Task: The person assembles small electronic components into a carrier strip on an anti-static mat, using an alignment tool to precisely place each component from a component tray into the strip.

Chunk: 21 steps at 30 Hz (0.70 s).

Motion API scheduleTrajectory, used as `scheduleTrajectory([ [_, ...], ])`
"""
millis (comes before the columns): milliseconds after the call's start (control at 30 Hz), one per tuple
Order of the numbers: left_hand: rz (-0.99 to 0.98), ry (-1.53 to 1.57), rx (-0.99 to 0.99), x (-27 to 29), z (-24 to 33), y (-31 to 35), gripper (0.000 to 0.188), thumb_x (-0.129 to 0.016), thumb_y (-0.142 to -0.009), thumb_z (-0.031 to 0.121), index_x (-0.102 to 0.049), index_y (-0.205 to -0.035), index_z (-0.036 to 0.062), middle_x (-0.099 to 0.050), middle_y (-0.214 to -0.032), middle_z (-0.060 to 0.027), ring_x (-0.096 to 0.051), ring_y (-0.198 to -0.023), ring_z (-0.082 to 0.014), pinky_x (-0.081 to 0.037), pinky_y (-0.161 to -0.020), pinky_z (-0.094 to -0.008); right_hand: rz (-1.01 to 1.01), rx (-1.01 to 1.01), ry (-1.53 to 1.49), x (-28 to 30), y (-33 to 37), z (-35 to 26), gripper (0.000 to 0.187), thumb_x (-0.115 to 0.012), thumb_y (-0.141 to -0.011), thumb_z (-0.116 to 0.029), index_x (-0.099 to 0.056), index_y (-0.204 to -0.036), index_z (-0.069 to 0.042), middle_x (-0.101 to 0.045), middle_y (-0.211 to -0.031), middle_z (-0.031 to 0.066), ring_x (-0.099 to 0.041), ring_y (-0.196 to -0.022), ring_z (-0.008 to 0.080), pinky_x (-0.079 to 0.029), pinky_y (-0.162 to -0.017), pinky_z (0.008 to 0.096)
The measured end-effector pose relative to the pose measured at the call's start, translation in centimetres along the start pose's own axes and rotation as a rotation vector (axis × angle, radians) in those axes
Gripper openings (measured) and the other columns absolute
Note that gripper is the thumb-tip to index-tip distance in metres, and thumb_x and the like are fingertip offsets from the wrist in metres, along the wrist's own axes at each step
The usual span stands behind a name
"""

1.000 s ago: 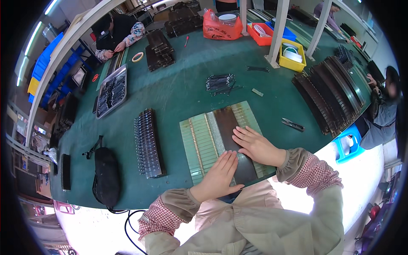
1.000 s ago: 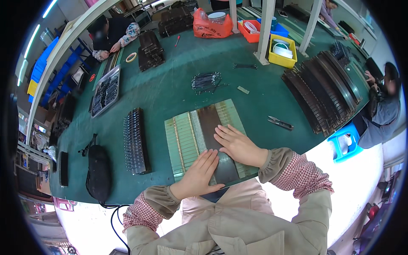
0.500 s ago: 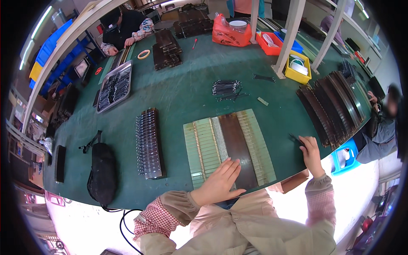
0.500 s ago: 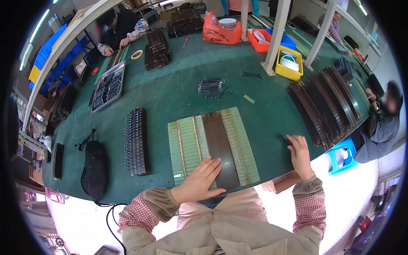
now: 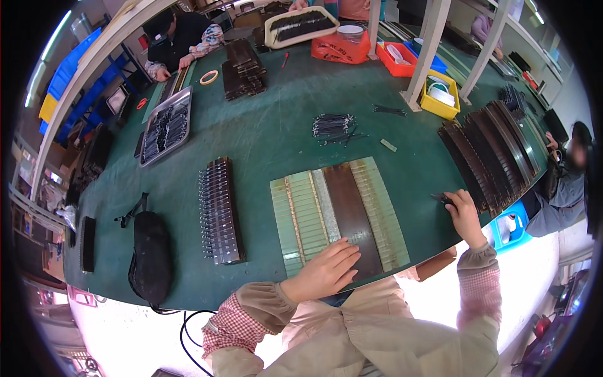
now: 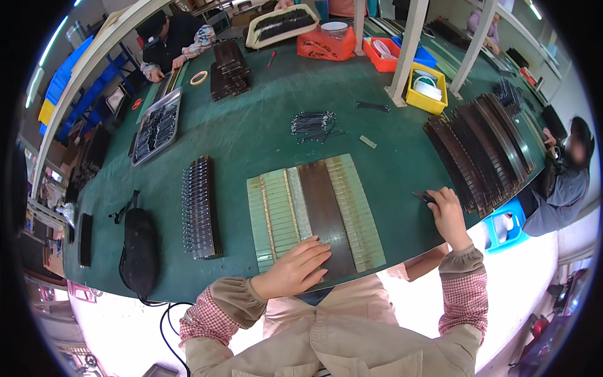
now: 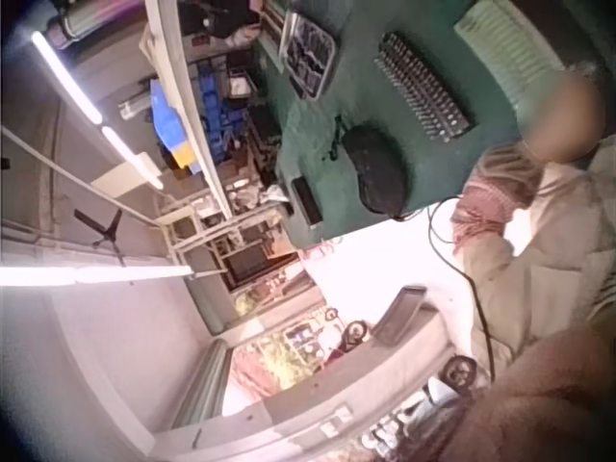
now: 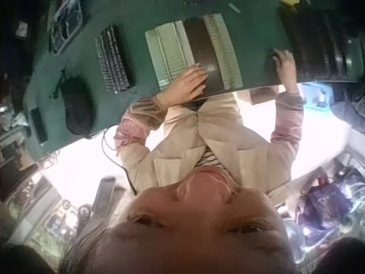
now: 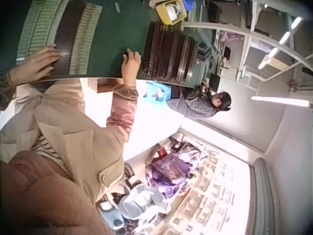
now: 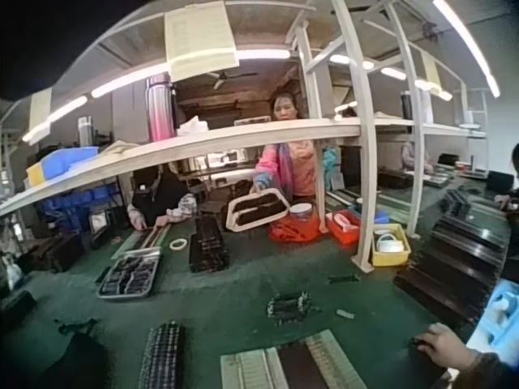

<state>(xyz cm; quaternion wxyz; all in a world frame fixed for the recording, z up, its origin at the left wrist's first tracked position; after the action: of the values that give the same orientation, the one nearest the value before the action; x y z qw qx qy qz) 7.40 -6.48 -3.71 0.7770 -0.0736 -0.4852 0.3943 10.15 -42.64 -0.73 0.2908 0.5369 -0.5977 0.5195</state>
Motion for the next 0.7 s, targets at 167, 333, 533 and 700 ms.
scheduleTrajectory([
  [167,-0.003,0.034,0.024,0.0,0.0,-0.1,0.031,-0.066,-0.078,0.008,-0.06,-0.104,-0.0065,-0.059,-0.108,-0.0169,-0.055,-0.106,-0.0312,-0.042,-0.101,-0.0446,0.047,0.092,0.001,0.7,-3.3,0.2,0.027,-0.064,-0.078,-0.003,-0.06,-0.104,0.001,-0.056,-0.093,0.015,-0.053,-0.089,0.0339,-0.044,-0.079,0.0396],
  [333,0.027,0.062,0.062,0.4,0.0,-0.1,0.028,-0.066,-0.077,0.003,-0.061,-0.103,-0.0063,-0.06,-0.106,-0.0167,-0.055,-0.104,-0.033,-0.044,-0.098,-0.0455,0.024,0.163,-0.139,-0.6,-8.2,-1.3,0.025,-0.064,-0.079,-0.005,-0.061,-0.103,0.001,-0.058,-0.092,0.0144,-0.054,-0.089,0.0329,-0.045,-0.079,0.039],
  [533,0.049,0.099,0.116,0.6,0.1,-0.3,0.027,-0.066,-0.077,0.0,-0.061,-0.103,-0.0062,-0.06,-0.106,-0.0162,-0.055,-0.105,-0.0338,-0.045,-0.096,-0.0448,-0.079,0.248,-0.189,-3.4,-12.8,-1.5,0.023,-0.064,-0.08,-0.007,-0.062,-0.102,0.001,-0.059,-0.091,0.0138,-0.055,-0.091,0.0316,-0.046,-0.08,0.0377],
  [700,0.044,0.097,0.138,1.0,0.2,-0.6,0.028,-0.066,-0.076,-0.001,-0.061,-0.103,-0.0061,-0.061,-0.105,-0.0162,-0.055,-0.105,-0.0339,-0.045,-0.095,-0.0445,-0.108,0.234,-0.187,-4.9,-15.4,0.1,0.024,-0.066,-0.079,-0.008,-0.062,-0.101,0.001,-0.06,-0.091,0.0131,-0.056,-0.092,0.031,-0.046,-0.082,0.0375],
])
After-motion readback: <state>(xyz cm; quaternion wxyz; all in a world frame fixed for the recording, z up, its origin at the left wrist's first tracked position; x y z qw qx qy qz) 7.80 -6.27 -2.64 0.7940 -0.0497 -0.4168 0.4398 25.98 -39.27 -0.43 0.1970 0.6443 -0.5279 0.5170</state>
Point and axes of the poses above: each hand's wrist, its own y-axis away from the middle knuckle, its own x-axis out of the back of the hand, z = x × y, the point moved 1 cm from there along -y, towards the middle knuckle
